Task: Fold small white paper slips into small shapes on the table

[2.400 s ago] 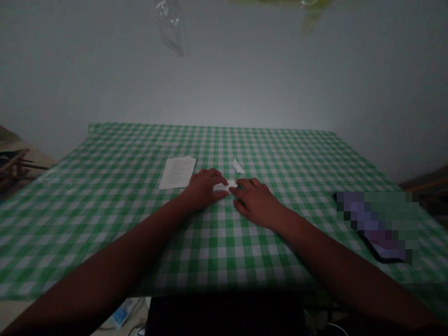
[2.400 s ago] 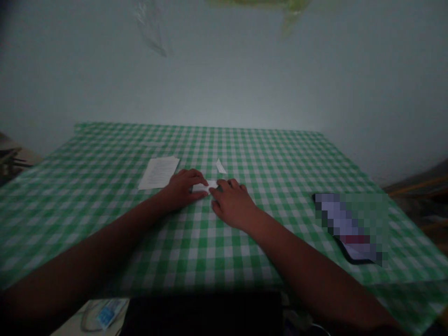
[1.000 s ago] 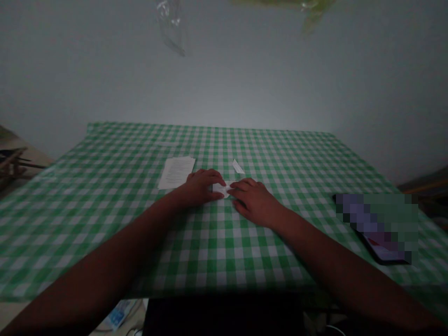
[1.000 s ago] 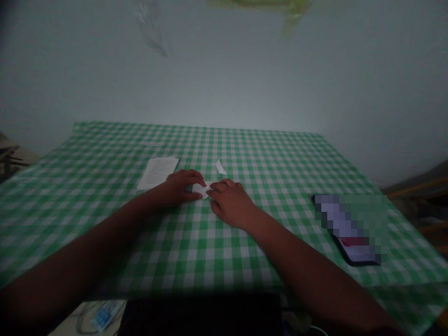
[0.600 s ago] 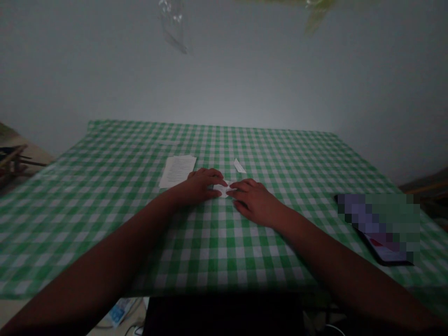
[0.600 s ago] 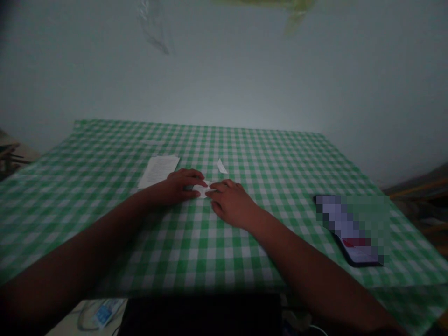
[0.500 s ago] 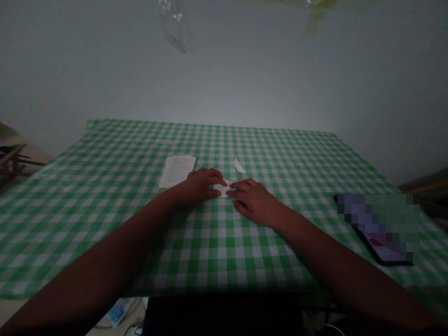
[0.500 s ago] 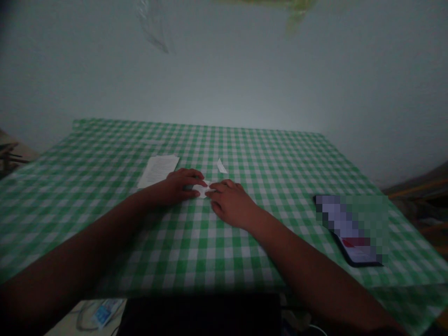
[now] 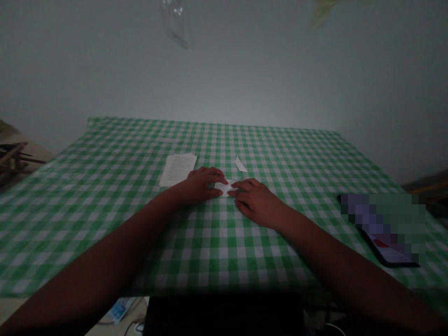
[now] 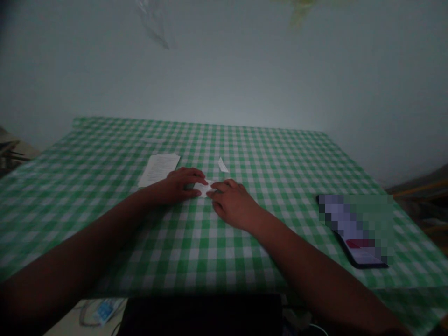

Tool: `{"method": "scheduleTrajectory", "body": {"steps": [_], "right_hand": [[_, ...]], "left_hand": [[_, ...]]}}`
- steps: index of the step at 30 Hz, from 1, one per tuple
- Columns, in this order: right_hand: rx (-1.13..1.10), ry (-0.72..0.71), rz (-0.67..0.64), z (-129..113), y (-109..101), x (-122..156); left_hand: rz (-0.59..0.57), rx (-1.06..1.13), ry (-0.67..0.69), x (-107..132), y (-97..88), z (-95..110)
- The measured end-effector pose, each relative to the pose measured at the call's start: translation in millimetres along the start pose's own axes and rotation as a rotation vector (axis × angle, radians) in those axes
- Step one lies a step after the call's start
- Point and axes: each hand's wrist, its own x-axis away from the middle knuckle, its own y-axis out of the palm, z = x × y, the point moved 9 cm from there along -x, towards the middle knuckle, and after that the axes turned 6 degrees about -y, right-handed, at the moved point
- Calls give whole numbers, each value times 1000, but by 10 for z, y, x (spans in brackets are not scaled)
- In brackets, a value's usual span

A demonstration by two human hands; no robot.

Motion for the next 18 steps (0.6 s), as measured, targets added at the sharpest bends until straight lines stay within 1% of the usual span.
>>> {"method": "scheduleTrajectory", "body": {"steps": [12, 18], "right_hand": [[14, 12, 4, -26, -9, 3], [19, 23, -1, -14, 3, 1]], "left_hand": [[60, -2, -67, 22, -30, 108], [83, -6, -55, 21, -37, 142]]}}
